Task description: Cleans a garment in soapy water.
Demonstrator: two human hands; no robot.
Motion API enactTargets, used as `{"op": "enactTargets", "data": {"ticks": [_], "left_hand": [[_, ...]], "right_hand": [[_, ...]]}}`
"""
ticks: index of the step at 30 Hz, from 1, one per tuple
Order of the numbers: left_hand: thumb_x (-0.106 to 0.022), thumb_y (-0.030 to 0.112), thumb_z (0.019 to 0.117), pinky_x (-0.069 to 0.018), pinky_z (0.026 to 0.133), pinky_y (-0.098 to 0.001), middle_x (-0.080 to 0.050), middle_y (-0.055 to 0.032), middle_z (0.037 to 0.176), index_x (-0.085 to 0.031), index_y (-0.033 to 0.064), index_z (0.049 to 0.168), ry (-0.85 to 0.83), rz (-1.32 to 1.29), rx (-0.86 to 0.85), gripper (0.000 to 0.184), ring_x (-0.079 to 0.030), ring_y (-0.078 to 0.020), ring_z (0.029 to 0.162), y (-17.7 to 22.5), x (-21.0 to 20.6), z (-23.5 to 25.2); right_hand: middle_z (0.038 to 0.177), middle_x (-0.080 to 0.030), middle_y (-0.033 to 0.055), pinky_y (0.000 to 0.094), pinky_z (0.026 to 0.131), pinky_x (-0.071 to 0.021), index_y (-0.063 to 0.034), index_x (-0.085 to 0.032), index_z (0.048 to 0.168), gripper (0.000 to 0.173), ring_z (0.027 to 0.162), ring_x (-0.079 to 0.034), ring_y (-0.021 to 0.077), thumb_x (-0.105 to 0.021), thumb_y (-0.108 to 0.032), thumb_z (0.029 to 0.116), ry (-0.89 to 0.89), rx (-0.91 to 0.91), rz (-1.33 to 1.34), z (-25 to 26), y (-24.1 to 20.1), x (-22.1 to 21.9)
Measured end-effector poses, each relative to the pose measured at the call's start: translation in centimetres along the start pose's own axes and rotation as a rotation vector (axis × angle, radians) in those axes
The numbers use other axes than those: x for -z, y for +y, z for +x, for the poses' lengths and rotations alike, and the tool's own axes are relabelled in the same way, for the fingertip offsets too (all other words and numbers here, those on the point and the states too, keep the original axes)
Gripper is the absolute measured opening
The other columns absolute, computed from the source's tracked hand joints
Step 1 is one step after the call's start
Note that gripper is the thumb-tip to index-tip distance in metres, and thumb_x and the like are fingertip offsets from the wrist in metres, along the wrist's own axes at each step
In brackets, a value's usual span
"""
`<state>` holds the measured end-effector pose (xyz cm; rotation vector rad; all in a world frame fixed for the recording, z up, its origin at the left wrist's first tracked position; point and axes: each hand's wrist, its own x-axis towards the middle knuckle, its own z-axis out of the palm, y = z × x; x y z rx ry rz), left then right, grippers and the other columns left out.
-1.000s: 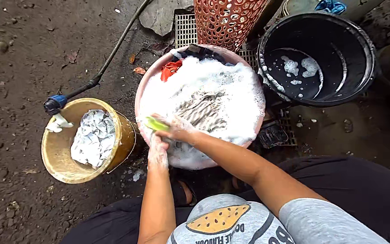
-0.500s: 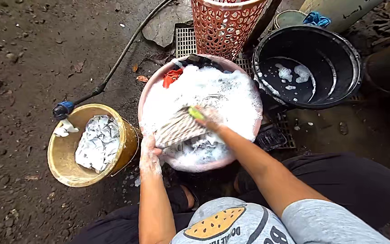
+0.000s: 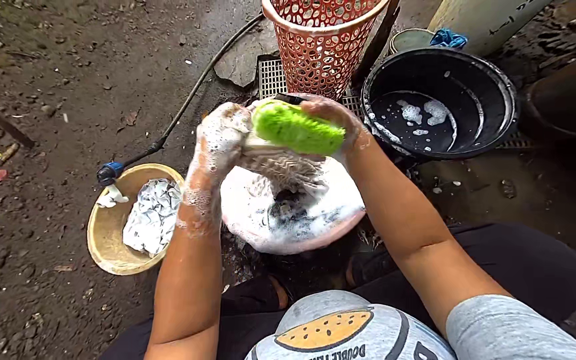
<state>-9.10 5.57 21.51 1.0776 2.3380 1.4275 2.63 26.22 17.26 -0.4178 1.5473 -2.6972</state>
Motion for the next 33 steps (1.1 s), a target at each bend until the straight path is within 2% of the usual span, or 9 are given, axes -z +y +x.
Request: {"op": "enactTargets", "data": {"ticks": [5,10,13,16,17,20,24,29,33], "left_hand": [[-0.059,0.02,0.1021,-0.0596,0.077,-0.0246,-0.068,0.0111,0.095,-0.062,0.0151,0.114,0.285,-0.258,-0.134,0.014,-0.067,-0.0025,0.085,1.5,8.0,-1.5],[-0.048,0.02,0.1073,-0.0574,0.092,-0.0313,-0.067,0.0052,0.107,-0.055,0.0111,0.126,0.596,-0.241,-0.198,0.022,-0.067,-0.0084,0.1,-0.3,13.2,-3.5],[-0.037,0.019,0.111,-0.0569,0.094,-0.037,-0.065,0.0015,0.107,-0.053,0.0101,0.123,0.6,-0.355,-0.221,0.022,-0.067,-0.0127,0.1,-1.5,12.2,-5.1],[-0.034,0.028,0.1122,-0.0577,0.09,-0.0318,-0.067,0.0047,0.107,-0.056,0.0184,0.124,0.438,-0.677,-0.037,0.027,-0.066,-0.0089,0.1,-2.7,6.9,-8.1],[-0.041,0.032,0.1106,-0.0589,0.086,-0.0287,-0.069,0.0075,0.106,-0.06,0.0217,0.123,0.378,-0.782,0.11,0.025,-0.067,-0.006,0.097,-4.0,4.7,-8.5],[-0.054,0.034,0.1046,-0.0598,0.077,-0.0351,-0.069,-0.002,0.106,-0.06,0.0168,0.126,0.328,-0.98,0.542,0.028,-0.068,-0.0137,0.091,-12.3,-2.9,-9.6],[-0.062,0.011,0.0968,-0.0534,0.081,-0.0495,-0.06,-0.0178,0.122,-0.052,0.0055,0.137,0.395,-0.789,1.011,0.042,-0.06,-0.0277,0.102,-19.1,-9.6,-11.9],[-0.028,0.054,0.1071,-0.053,0.058,-0.0324,-0.062,-0.0024,0.083,-0.056,0.0173,0.109,0.343,-1.043,1.16,0.047,-0.061,-0.0131,0.07,-20.3,-8.0,-12.2],[-0.044,0.042,0.1058,-0.0549,0.074,-0.0467,-0.064,-0.0118,0.107,-0.053,0.0144,0.129,0.366,-0.931,1.248,0.037,-0.063,-0.0244,0.092,-20.3,-6.9,-11.9]], "right_hand": [[0.11,-0.073,0.0013,0.0308,0.082,-0.0612,-0.0156,-0.065,0.125,0.061,0.098,-0.07,0.0109,-0.077,-0.055,0.0798,0.175,0.059,0.144,-8.8,-0.6,8.7],[0.092,-0.07,-0.0055,0.0211,0.064,-0.0568,-0.0196,-0.067,0.112,0.067,0.077,-0.067,0.0031,-0.081,-0.069,0.068,0.529,0.139,-0.109,-14.9,-2.9,9.7],[0.112,-0.07,-0.0019,0.0214,0.079,-0.0582,-0.0166,-0.06,0.128,0.059,0.097,-0.068,0.0066,-0.064,-0.063,0.0905,0.485,0.391,-0.268,-15.5,-7.5,8.6],[0.075,-0.062,-0.0047,0.0171,0.046,-0.0486,-0.0138,-0.056,0.116,0.051,0.057,-0.059,0.001,-0.042,-0.06,0.1002,0.571,0.322,-0.297,-13.5,-10.2,11.5],[0.078,-0.063,-0.0065,0.0186,0.052,-0.0515,-0.0165,-0.056,0.118,0.05,0.061,-0.061,0.0012,-0.043,-0.061,0.0995,0.604,0.27,-0.344,-11.7,-10.0,9.9],[0.106,-0.071,-0.0023,0.0286,0.079,-0.0617,-0.0163,-0.057,0.131,0.06,0.091,-0.069,0.0084,-0.066,-0.059,0.0901,0.637,0.023,-0.515,-6.7,-5.0,9.3],[0.147,-0.051,0.0263,0.0563,0.113,-0.0427,0.002,-0.053,0.142,0.073,0.135,-0.053,0.0372,-0.074,-0.047,0.0922,0.851,-0.457,-1.208,0.1,9.5,6.5],[0.131,-0.065,0.0238,0.0549,0.1,-0.0536,-0.017,-0.059,0.146,0.067,0.119,-0.064,0.038,-0.082,-0.035,0.0862,0.123,-0.062,-1.265,0.5,24.2,-2.7],[0.147,-0.055,0.0233,0.0646,0.108,-0.0444,-0.0319,-0.044,0.157,0.065,0.132,-0.055,0.0453,-0.067,-0.041,0.0974,0.186,-0.435,-1.611,-2.6,18.2,10.0]]}}
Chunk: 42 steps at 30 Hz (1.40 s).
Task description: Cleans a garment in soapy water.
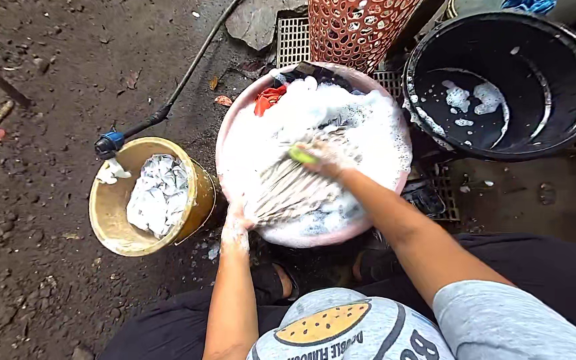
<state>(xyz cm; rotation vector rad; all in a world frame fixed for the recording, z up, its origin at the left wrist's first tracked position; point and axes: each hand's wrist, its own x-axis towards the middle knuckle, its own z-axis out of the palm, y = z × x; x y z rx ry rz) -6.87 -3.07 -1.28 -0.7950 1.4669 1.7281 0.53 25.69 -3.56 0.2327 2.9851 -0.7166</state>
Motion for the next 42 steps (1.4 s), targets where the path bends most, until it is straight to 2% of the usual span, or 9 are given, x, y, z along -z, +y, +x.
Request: {"op": "enactTargets", "data": {"ticks": [4,9,13,18,22,28,31,34,42], "left_hand": [[-0.041,0.041,0.1077,-0.0527,0.079,-0.053,-0.061,-0.0177,0.119,-0.049,0.0125,0.139,0.101,0.107,-0.096,0.043,-0.061,-0.0301,0.101,0.5,-1.5,0.4],[-0.038,0.036,0.1102,-0.0503,0.097,-0.0572,-0.068,-0.025,0.118,-0.065,-0.0013,0.121,0.548,0.947,-0.544,0.048,-0.065,-0.0373,0.113,-0.1,-1.8,0.6],[-0.025,0.035,0.1116,-0.0544,0.092,-0.0543,-0.067,-0.0221,0.12,-0.058,0.0007,0.131,0.736,1.349,-0.519,0.051,-0.068,-0.0359,0.111,-1.5,-0.3,1.0],[-0.039,0.04,0.1103,-0.0503,0.1,-0.0498,-0.069,-0.0205,0.117,-0.064,-0.0005,0.119,0.811,0.763,-0.471,0.049,-0.066,-0.0313,0.114,-2.1,0.2,2.6],[-0.03,0.039,0.1125,-0.0471,0.104,-0.0531,-0.067,-0.0247,0.123,-0.065,-0.0041,0.118,0.741,0.814,-0.406,0.056,-0.062,-0.0356,0.121,-2.1,0.9,3.3],[-0.027,0.034,0.1131,-0.042,0.111,-0.0536,-0.063,-0.0214,0.135,-0.062,0.0022,0.134,0.711,0.94,-0.409,0.052,-0.056,-0.0351,0.131,-2.4,1.7,4.5],[-0.027,0.033,0.1134,-0.0412,0.111,-0.0531,-0.062,-0.0222,0.135,-0.062,0.0004,0.133,0.695,0.863,-0.407,0.051,-0.056,-0.0355,0.132,-2.3,1.5,4.5],[-0.033,0.031,0.1126,-0.0426,0.109,-0.0526,-0.063,-0.0232,0.133,-0.062,-0.0007,0.132,0.634,0.746,-0.47,0.047,-0.057,-0.0348,0.128,-2.4,2.0,4.6],[-0.035,0.031,0.1122,-0.0428,0.109,-0.0547,-0.063,-0.0226,0.133,-0.061,0.0007,0.134,0.639,0.79,-0.44,0.046,-0.057,-0.0359,0.128,-2.3,1.8,4.7]], "right_hand": [[0.152,-0.048,0.0267,0.0658,0.107,-0.0435,-0.0238,-0.037,0.161,0.077,0.133,-0.053,0.0473,-0.07,-0.045,0.0947,0.216,-0.431,0.259,0.9,1.7,1.7],[0.13,-0.062,0.0235,0.0538,0.092,-0.0568,-0.02,-0.049,0.154,0.068,0.114,-0.065,0.0375,-0.072,-0.042,0.094,0.129,0.145,0.348,0.3,-12.5,-5.2],[0.148,-0.056,0.0209,0.0602,0.105,-0.0494,-0.0291,-0.049,0.154,0.061,0.131,-0.058,0.0421,-0.066,-0.043,0.0977,0.162,0.106,0.026,2.4,-1.2,-3.0],[0.146,-0.053,0.0282,0.0593,0.103,-0.0498,-0.0157,-0.041,0.158,0.076,0.128,-0.058,0.0444,-0.07,-0.045,0.0936,0.331,-0.363,0.299,2.2,-3.5,-0.8],[0.131,-0.06,0.0274,0.0551,0.095,-0.054,-0.0234,-0.049,0.154,0.065,0.117,-0.063,0.0413,-0.07,-0.042,0.0955,0.071,0.136,0.358,0.4,-14.5,-8.7],[0.143,-0.058,0.0253,0.0632,0.099,-0.051,-0.0267,-0.052,0.152,0.061,0.126,-0.059,0.0466,-0.067,-0.045,0.096,0.274,-0.15,-0.009,2.8,1.4,-3.2],[0.144,-0.054,0.0286,0.0593,0.096,-0.0537,-0.016,-0.045,0.156,0.075,0.122,-0.061,0.0454,-0.071,-0.044,0.0925,0.275,-0.311,0.196,1.6,-5.2,-2.4],[0.129,-0.06,0.0256,0.0538,0.086,-0.0587,-0.0205,-0.048,0.154,0.071,0.109,-0.066,0.0384,-0.073,-0.045,0.0925,0.089,0.069,0.303,-0.3,-14.3,-8.4],[0.143,-0.054,0.0291,0.0627,0.095,-0.0513,-0.0215,-0.045,0.157,0.071,0.122,-0.06,0.0473,-0.069,-0.044,0.0947,0.197,-0.343,0.036,2.0,-1.1,-0.7]]}}
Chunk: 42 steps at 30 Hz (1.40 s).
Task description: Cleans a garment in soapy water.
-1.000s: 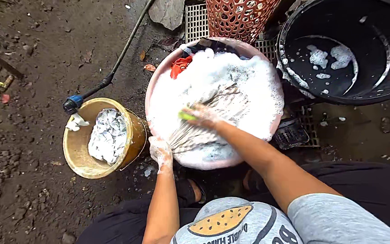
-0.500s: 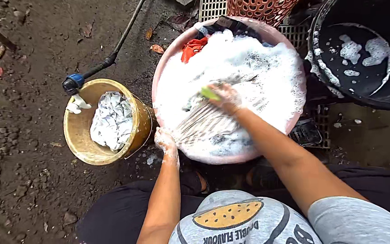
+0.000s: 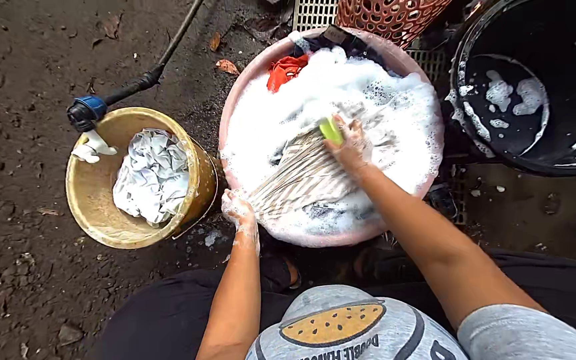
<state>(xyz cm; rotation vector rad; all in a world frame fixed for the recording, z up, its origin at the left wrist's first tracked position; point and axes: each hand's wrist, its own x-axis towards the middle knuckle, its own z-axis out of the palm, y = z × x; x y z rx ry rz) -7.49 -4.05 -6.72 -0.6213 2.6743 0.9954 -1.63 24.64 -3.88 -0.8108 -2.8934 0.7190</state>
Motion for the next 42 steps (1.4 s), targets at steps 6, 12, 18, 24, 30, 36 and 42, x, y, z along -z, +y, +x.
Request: {"op": "enactTargets", "data": {"ticks": [6,12,18,24,30,36,42], "left_hand": [[-0.034,0.028,0.1124,-0.0412,0.11,-0.0546,-0.061,-0.0243,0.135,-0.06,-0.0014,0.135,-0.026,-0.004,-0.04,0.045,-0.056,-0.0368,0.13,-0.3,0.2,0.2],[-0.03,0.026,0.1126,-0.0417,0.11,-0.0545,-0.059,-0.0248,0.137,-0.057,-0.0022,0.137,-0.006,0.109,-0.081,0.046,-0.055,-0.0373,0.132,-0.4,0.0,0.3],[-0.033,0.033,0.1112,-0.0399,0.108,-0.0572,-0.053,-0.0269,0.138,-0.057,-0.0019,0.128,0.162,0.268,-0.352,0.045,-0.05,-0.0426,0.131,1.3,1.6,-2.1],[-0.047,0.028,0.1051,-0.048,0.1,-0.0577,-0.067,-0.0218,0.117,-0.069,0.0015,0.112,-0.094,0.704,-0.667,0.035,-0.061,-0.0398,0.118,7.1,-0.3,-5.1],[-0.058,0.037,0.1019,-0.0504,0.098,-0.056,-0.068,-0.0199,0.118,-0.071,0.0067,0.114,-0.275,0.631,-0.698,0.035,-0.064,-0.0375,0.116,8.0,-2.7,-4.0],[-0.059,0.02,0.103,-0.0524,0.092,-0.0476,-0.067,-0.0208,0.103,-0.064,-0.0054,0.109,-0.385,-0.051,-0.716,0.027,-0.066,-0.0303,0.098,8.9,0.4,-4.7],[-0.036,0.033,0.1112,-0.0507,0.1,-0.0445,-0.065,-0.0169,0.124,-0.059,0.0007,0.13,-0.183,-0.458,-0.106,0.044,-0.063,-0.0236,0.114,1.5,3.6,-3.7]], "right_hand": [[0.133,-0.061,0.0238,0.0564,0.087,-0.0573,-0.031,-0.049,0.154,0.065,0.112,-0.066,0.0399,-0.07,-0.046,0.0948,-0.284,0.389,0.161,-6.4,-9.1,-6.7],[0.138,-0.057,0.0282,0.0661,0.101,-0.047,-0.0248,-0.047,0.155,0.069,0.127,-0.056,0.0491,-0.069,-0.047,0.0946,-0.095,0.031,-0.162,-0.5,3.2,0.5],[0.145,-0.05,0.0313,0.0616,0.115,-0.0357,-0.0027,-0.045,0.153,0.066,0.139,-0.045,0.0481,-0.069,-0.025,0.0957,-0.089,-0.024,-0.069,-0.7,-2.5,-0.1],[0.129,-0.063,0.0252,0.0597,0.103,-0.0482,-0.0012,-0.056,0.136,0.064,0.121,-0.061,0.0394,-0.059,-0.055,0.1,-0.024,-0.216,0.373,-0.6,-0.2,1.8],[0.103,-0.07,0.0212,0.053,0.094,-0.0505,0.0029,-0.072,0.107,0.059,0.101,-0.067,0.0314,-0.05,-0.052,0.1052,0.349,-0.503,0.54,-3.2,0.6,5.0],[0.099,-0.068,0.0174,0.0444,0.086,-0.0536,0.0044,-0.064,0.112,0.038,0.091,-0.067,0.0248,-0.05,-0.031,0.1074,0.466,-0.285,0.592,-4.2,-2.3,6.1],[0.076,-0.071,0.0085,0.0441,0.063,-0.058,-0.0066,-0.072,0.082,0.026,0.073,-0.071,0.0233,-0.068,-0.028,0.0966,0.159,0.586,0.53,-9.8,-18.5,-2.8]]}}
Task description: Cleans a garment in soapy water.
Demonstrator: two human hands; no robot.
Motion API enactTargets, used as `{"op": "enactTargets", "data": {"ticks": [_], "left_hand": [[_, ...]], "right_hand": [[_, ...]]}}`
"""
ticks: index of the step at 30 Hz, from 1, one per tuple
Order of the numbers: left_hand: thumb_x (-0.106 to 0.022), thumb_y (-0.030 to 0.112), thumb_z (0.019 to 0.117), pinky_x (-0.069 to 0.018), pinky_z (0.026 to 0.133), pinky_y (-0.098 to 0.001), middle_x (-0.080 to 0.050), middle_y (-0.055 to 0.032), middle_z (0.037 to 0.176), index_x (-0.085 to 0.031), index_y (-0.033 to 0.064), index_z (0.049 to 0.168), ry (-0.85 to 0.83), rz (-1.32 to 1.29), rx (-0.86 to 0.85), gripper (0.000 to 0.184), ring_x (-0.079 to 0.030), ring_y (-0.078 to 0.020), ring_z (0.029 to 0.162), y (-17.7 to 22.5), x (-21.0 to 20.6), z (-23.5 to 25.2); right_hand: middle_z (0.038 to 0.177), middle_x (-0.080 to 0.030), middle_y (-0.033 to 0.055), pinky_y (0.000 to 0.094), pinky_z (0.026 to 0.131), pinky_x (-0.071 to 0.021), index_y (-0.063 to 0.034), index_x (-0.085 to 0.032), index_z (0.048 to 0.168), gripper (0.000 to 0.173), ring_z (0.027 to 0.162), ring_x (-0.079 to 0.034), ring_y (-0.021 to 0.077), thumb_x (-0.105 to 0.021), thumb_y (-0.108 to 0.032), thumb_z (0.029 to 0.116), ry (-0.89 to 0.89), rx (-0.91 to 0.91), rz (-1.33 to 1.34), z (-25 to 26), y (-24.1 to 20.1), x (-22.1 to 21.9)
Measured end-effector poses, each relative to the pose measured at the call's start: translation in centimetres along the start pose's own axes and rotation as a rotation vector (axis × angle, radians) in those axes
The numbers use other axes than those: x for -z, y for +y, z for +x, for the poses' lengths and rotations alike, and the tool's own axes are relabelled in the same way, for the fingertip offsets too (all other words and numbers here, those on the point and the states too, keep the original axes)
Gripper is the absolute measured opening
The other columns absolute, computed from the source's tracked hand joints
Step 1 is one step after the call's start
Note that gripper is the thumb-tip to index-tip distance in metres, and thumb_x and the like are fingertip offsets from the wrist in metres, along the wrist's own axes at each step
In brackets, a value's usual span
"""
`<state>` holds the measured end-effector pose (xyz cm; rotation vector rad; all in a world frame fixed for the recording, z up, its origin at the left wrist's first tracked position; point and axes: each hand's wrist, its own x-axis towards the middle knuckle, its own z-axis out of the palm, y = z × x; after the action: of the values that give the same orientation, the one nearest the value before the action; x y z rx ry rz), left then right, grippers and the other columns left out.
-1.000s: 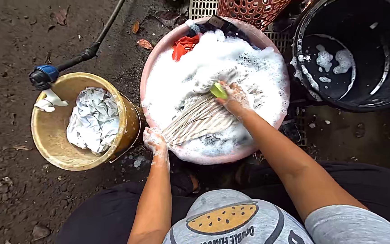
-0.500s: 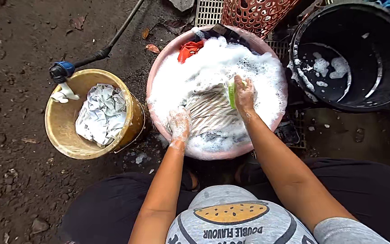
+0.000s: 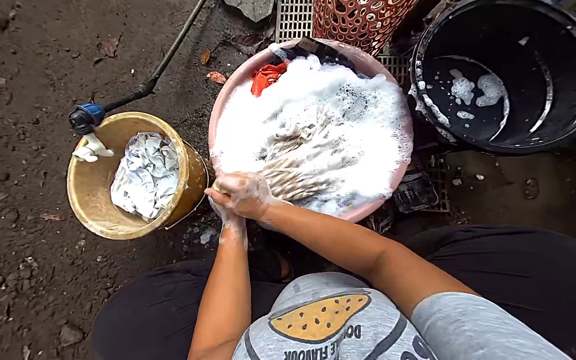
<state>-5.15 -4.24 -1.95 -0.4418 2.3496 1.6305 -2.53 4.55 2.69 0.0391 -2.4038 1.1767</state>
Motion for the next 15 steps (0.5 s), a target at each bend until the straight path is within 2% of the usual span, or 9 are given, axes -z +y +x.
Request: {"op": "enactTargets", "data": {"ticks": [2,3,5,7,9,10,12,13,15], "left_hand": [[-0.035,0.036,0.1116,-0.0503,0.094,-0.0571,-0.067,-0.0257,0.117,-0.065,-0.0034,0.119,0.102,0.276,0.082,0.05,-0.065,-0.0368,0.11,-3.5,0.5,0.4],[-0.034,0.037,0.112,-0.0501,0.094,-0.0577,-0.066,-0.0266,0.117,-0.066,-0.0034,0.119,0.104,0.347,0.135,0.052,-0.064,-0.0381,0.108,-4.3,0.2,0.6],[-0.028,0.039,0.1127,-0.0484,0.099,-0.0584,-0.066,-0.0267,0.121,-0.065,-0.0022,0.122,0.1,0.469,0.177,0.057,-0.063,-0.0398,0.115,-4.4,-0.9,1.0],[-0.022,0.043,0.1125,-0.0475,0.101,-0.0596,-0.066,-0.0254,0.125,-0.065,0.0,0.125,0.131,0.532,0.191,0.062,-0.062,-0.0399,0.12,-4.5,-1.3,0.2],[-0.019,0.044,0.1124,-0.0464,0.104,-0.0577,-0.066,-0.0235,0.128,-0.064,0.0019,0.129,0.168,0.523,0.217,0.064,-0.062,-0.0379,0.123,-3.3,-1.8,0.5],[-0.019,0.045,0.1122,-0.0466,0.104,-0.0569,-0.066,-0.0234,0.127,-0.065,0.0017,0.129,0.184,0.489,0.232,0.065,-0.062,-0.0373,0.122,-3.3,-2.1,0.5],[-0.022,0.046,0.1119,-0.0493,0.099,-0.056,-0.068,-0.0241,0.12,-0.066,-0.0004,0.123,0.215,0.328,0.228,0.065,-0.064,-0.0367,0.116,-4.7,-2.5,0.6],[-0.025,0.045,0.1119,-0.0511,0.096,-0.0543,-0.068,-0.023,0.116,-0.066,-0.0001,0.12,0.218,0.214,0.202,0.061,-0.065,-0.0348,0.112,-5.6,-2.4,0.6],[-0.029,0.046,0.1116,-0.0527,0.087,-0.052,-0.068,-0.0212,0.103,-0.067,-0.0006,0.108,0.237,0.077,0.181,0.06,-0.065,-0.0323,0.1,-5.7,-2.5,0.8]], "right_hand": [[0.096,-0.076,0.0125,0.0501,0.084,-0.0593,-0.0089,-0.077,0.103,0.027,0.095,-0.074,0.0299,-0.06,-0.03,0.1016,-0.285,0.04,-0.176,-1.3,4.6,-1.3],[0.1,-0.076,0.0134,0.0527,0.085,-0.0587,-0.0098,-0.075,0.106,0.029,0.098,-0.073,0.0322,-0.056,-0.031,0.1027,-0.366,0.017,-0.304,-1.5,8.0,0.0],[0.11,-0.075,0.0165,0.0593,0.09,-0.0556,-0.009,-0.074,0.111,0.037,0.108,-0.071,0.0373,-0.05,-0.036,0.1049,-0.427,-0.174,-0.509,-0.7,14.2,5.0],[0.116,-0.074,0.0174,0.0645,0.092,-0.0525,-0.0102,-0.073,0.116,0.039,0.112,-0.07,0.0399,-0.049,-0.039,0.1049,-0.397,-0.45,-0.63,-0.4,17.5,9.2],[0.119,-0.073,0.0199,0.067,0.092,-0.0498,-0.0084,-0.071,0.121,0.042,0.114,-0.068,0.0423,-0.049,-0.04,0.1043,-0.324,-0.649,-0.637,1.8,15.4,10.1],[0.115,-0.073,0.0207,0.0662,0.088,-0.0515,-0.0072,-0.071,0.118,0.04,0.11,-0.069,0.0425,-0.05,-0.038,0.1041,-0.303,-0.645,-0.587,2.2,12.2,8.8],[0.093,-0.075,0.0171,0.0585,0.075,-0.0571,-0.0071,-0.076,0.101,0.029,0.09,-0.074,0.0368,-0.059,-0.03,0.0991,-0.271,-0.389,-0.418,0.7,5.7,3.2],[0.087,-0.074,0.0143,0.0555,0.072,-0.0583,-0.0081,-0.076,0.096,0.026,0.085,-0.073,0.0335,-0.061,-0.029,0.0984,-0.326,-0.239,-0.307,-0.4,3.5,0.2],[0.089,-0.075,0.0134,0.0561,0.076,-0.0578,-0.0098,-0.076,0.098,0.028,0.089,-0.074,0.0333,-0.058,-0.031,0.1007,-0.467,-0.104,-0.203,-0.7,4.7,-2.0]]}}
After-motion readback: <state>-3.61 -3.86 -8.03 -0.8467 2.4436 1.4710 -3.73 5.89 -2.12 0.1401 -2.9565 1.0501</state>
